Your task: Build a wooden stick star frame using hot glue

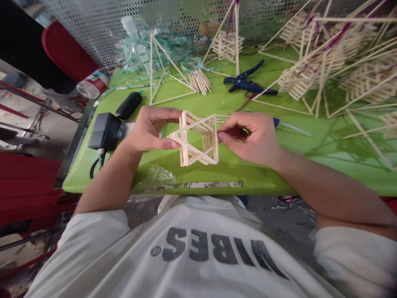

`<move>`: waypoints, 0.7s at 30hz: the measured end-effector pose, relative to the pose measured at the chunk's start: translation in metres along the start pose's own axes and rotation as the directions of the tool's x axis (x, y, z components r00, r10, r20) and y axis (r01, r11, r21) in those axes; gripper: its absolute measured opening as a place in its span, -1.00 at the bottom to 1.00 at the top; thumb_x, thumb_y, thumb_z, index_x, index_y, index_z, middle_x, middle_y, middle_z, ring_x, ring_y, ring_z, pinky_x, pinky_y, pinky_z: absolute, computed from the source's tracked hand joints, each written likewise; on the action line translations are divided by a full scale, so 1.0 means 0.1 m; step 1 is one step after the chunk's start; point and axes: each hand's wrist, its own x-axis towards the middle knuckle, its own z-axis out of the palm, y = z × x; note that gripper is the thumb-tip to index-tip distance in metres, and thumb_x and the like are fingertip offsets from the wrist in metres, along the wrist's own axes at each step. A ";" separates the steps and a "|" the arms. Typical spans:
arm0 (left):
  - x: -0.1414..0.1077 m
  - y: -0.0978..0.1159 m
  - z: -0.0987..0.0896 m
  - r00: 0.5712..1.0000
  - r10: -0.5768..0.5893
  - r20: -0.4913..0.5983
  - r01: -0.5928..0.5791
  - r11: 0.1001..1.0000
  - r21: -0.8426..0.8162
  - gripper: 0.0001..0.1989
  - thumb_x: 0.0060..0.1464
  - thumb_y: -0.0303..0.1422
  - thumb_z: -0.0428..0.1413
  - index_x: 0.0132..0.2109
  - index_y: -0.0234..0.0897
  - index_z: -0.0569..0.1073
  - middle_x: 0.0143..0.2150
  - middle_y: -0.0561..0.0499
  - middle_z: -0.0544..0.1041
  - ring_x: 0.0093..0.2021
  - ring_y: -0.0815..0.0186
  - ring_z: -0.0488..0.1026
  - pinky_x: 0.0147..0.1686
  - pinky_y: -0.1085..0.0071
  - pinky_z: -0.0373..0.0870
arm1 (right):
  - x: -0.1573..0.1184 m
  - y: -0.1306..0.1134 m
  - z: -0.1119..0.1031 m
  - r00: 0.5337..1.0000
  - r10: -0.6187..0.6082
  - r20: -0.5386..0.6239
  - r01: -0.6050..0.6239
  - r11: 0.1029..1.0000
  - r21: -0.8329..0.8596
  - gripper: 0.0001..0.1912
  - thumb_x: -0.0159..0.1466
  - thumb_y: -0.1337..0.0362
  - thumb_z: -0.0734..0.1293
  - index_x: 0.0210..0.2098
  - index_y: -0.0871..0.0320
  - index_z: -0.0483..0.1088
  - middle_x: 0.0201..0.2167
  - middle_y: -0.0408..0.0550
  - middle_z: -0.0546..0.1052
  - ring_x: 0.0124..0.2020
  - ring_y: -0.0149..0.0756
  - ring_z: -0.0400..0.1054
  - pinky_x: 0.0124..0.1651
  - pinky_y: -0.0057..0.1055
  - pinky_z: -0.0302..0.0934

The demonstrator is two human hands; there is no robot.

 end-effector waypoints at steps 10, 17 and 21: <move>-0.04 -0.05 0.02 0.999 -0.049 -0.016 0.049 0.999 0.014 -0.18 -0.26 0.09 0.75 0.19 0.08 0.84 0.03 -0.16 0.85 0.14 -0.18 0.83 0.18 -0.02 0.88 | 0.00 -0.01 0.02 1.000 -0.001 0.005 0.001 1.000 -0.013 -0.85 0.28 0.42 0.52 -0.37 0.07 0.57 -0.50 -0.19 0.52 -0.52 -0.43 0.21 -0.46 -0.31 0.03; -0.04 -0.06 0.01 1.000 -0.031 -0.006 0.031 0.999 -0.011 -0.10 -0.28 0.12 0.75 0.25 0.06 0.82 0.03 -0.18 0.84 0.12 -0.20 0.84 0.16 -0.02 0.89 | 0.00 -0.01 0.01 0.999 0.039 -0.002 -0.038 0.997 0.070 -0.81 0.25 0.43 0.53 -0.37 0.07 0.49 -0.51 -0.22 0.46 -0.55 -0.45 0.15 -0.49 -0.33 0.01; -0.03 -0.06 0.00 0.999 -0.033 0.002 0.033 0.999 -0.007 -0.11 -0.28 0.09 0.75 0.25 0.08 0.82 0.04 -0.17 0.85 0.10 -0.19 0.84 0.19 -0.03 0.89 | 0.01 0.00 -0.01 0.997 0.073 0.026 -0.075 0.993 0.096 -0.81 0.39 0.34 0.55 -0.35 0.08 0.53 -0.55 -0.22 0.41 -0.56 -0.45 0.10 -0.50 -0.31 -0.05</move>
